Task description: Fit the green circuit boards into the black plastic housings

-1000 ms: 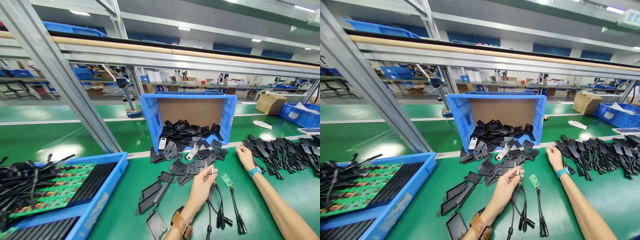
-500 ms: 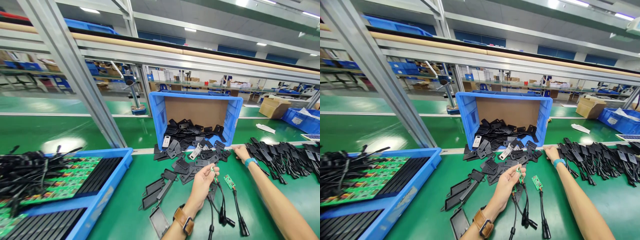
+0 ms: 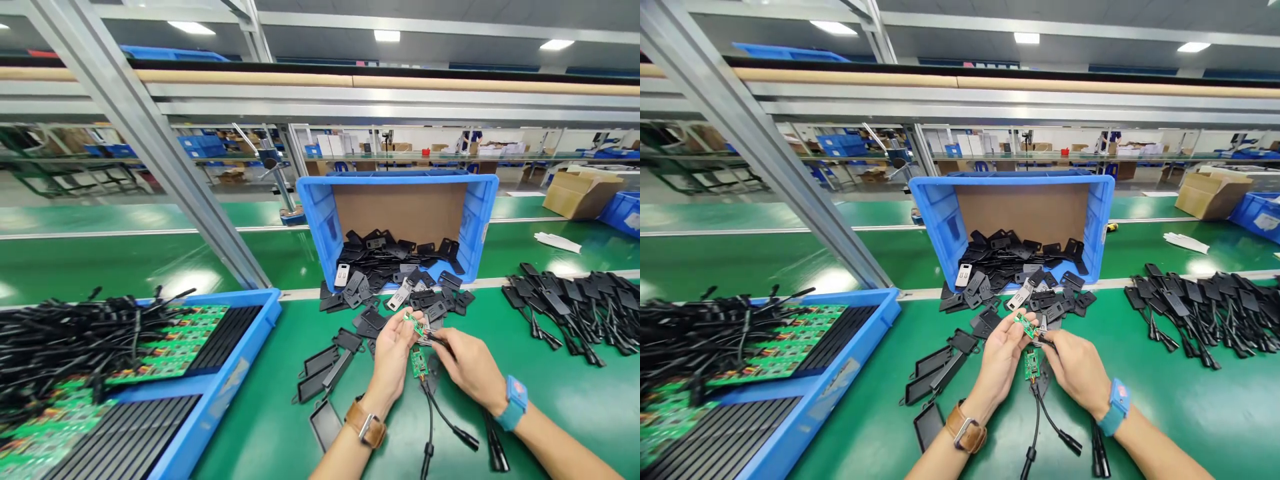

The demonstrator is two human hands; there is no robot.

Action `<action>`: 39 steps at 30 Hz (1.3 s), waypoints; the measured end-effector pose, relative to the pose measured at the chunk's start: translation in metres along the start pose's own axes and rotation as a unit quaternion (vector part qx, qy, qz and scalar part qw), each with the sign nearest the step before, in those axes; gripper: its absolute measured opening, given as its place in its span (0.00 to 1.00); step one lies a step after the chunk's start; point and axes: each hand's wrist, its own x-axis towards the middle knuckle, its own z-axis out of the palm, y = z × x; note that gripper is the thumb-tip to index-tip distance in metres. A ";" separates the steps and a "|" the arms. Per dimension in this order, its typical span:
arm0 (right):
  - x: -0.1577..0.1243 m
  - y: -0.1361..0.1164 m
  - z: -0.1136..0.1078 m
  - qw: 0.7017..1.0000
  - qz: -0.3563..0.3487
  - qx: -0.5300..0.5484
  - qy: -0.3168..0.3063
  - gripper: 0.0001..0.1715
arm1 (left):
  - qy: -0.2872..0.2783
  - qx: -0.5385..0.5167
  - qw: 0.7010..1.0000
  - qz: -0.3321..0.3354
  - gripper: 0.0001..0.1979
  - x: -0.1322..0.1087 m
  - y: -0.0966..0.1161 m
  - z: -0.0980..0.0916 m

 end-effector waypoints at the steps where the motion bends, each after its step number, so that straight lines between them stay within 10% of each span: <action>1: 0.000 0.005 -0.001 1.000 -0.017 -0.018 0.007 0.09 | 0.004 0.011 1.000 0.001 0.24 0.000 -0.001 -0.001; 18: 0.003 0.015 -0.010 0.970 -0.167 -0.178 -0.002 0.12 | -0.008 0.005 1.000 -0.029 0.20 0.002 -0.007 -0.004; 31: 0.005 0.022 -0.017 0.987 -0.106 0.114 -0.043 0.07 | -0.180 0.131 0.970 -0.096 0.21 -0.009 0.007 0.002; 36: 0.006 0.027 -0.014 0.978 -0.093 0.174 -0.063 0.07 | -0.176 0.177 0.964 -0.087 0.27 -0.008 0.003 0.002; 39: 0.006 0.031 -0.012 0.981 -0.073 0.173 -0.051 0.06 | -0.105 0.336 0.935 0.034 0.22 -0.004 0.010 -0.005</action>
